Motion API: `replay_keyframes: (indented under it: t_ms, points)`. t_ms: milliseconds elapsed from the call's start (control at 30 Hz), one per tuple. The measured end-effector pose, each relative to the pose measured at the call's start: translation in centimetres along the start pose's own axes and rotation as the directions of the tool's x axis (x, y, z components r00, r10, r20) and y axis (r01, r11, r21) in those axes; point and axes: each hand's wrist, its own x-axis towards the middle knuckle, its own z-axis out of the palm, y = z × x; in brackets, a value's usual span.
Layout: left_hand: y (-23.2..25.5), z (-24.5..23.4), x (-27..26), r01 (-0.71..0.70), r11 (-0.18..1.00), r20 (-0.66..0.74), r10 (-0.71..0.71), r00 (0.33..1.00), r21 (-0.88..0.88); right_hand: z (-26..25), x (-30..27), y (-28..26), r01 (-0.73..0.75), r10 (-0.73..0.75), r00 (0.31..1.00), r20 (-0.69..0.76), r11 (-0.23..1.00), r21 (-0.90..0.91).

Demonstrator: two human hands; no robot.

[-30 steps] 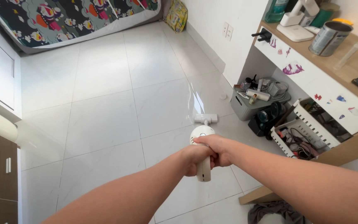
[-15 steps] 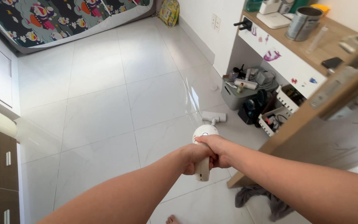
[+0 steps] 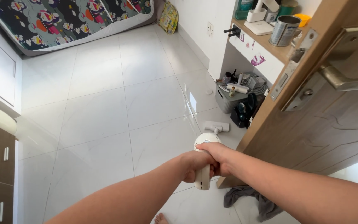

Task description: Vacuuming the white tiled floor of a bedroom and a short hallway using a white handheld vacuum.

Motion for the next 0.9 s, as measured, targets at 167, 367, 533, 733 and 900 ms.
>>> replay_keyframes:
  t_ms: [167,367,533,733,900]
  points:
    - [-0.7,1.7,0.8,0.024,0.999,-0.064,-0.026,0.998,-0.022,-1.8,1.0,0.8,0.002,0.001,0.999,0.054,0.999,-0.049]
    - [-0.8,2.8,3.4,0.020,0.996,-0.081,-0.026,0.996,-0.082,-3.3,2.2,0.5,0.012,-0.008,1.000,0.028,0.988,-0.156]
    - [1.6,1.2,4.5,-0.025,0.997,-0.161,0.013,0.987,-0.077,-3.3,4.4,-2.1,0.033,-0.022,0.997,0.078,0.989,-0.147]
    - [4.9,-3.0,4.4,-0.094,0.968,-0.289,0.024,0.957,-0.231,0.4,5.1,-7.3,0.038,-0.028,0.996,0.087,0.993,-0.108]
    - [4.9,-7.2,2.2,-0.098,0.954,-0.331,-0.001,0.944,-0.284,4.6,6.2,-9.2,0.022,-0.002,0.992,0.127,0.987,-0.158]
